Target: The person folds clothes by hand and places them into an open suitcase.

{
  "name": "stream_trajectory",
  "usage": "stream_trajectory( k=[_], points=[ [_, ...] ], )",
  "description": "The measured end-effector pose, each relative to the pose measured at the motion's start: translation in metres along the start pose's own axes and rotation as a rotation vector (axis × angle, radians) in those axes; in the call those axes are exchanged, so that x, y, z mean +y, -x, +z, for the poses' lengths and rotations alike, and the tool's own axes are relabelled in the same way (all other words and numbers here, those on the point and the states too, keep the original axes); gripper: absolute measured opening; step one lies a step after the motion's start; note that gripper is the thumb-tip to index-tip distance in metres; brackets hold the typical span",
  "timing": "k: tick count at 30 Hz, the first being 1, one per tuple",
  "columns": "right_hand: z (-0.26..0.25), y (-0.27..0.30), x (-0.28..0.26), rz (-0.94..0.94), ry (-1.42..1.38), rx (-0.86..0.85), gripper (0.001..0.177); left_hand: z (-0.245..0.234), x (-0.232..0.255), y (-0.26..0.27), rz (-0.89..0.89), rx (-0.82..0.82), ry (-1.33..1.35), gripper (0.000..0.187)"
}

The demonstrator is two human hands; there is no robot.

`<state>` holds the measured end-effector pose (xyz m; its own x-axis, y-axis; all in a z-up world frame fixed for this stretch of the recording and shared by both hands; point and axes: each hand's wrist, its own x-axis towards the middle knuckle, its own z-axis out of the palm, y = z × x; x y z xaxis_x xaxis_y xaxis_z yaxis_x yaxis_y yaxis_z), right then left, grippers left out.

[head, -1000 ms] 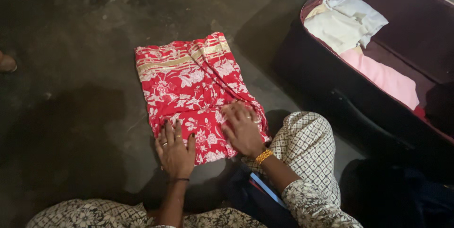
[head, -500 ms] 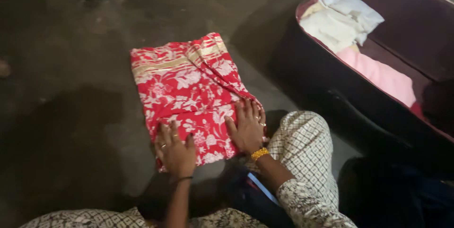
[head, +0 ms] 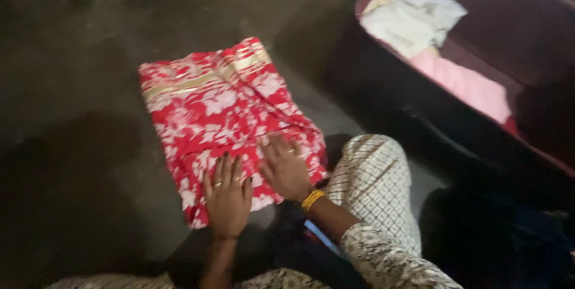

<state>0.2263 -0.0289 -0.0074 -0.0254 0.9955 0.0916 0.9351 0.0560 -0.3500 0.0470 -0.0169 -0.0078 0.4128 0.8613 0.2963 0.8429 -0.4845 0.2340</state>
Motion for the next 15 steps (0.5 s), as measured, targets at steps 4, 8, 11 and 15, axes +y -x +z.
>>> stream_trajectory(
  k=[4,8,11,15],
  points=[
    [-0.007,-0.001,0.000,0.074,-0.071,0.107,0.057,0.004,-0.002,-0.003,-0.059,-0.083,0.059,0.060],
    [-0.008,0.004,-0.005,-0.066,-0.082,0.066,0.060,0.012,-0.006,0.003,-0.044,-0.035,0.057,0.059],
    [-0.004,0.009,-0.008,-0.348,-0.019,0.022,0.062,0.011,-0.012,0.011,0.096,-0.001,0.041,0.063],
    [0.000,0.004,-0.006,-0.226,0.172,-0.198,0.062,0.008,-0.012,0.008,0.089,-0.097,-0.033,0.062]
  ],
)
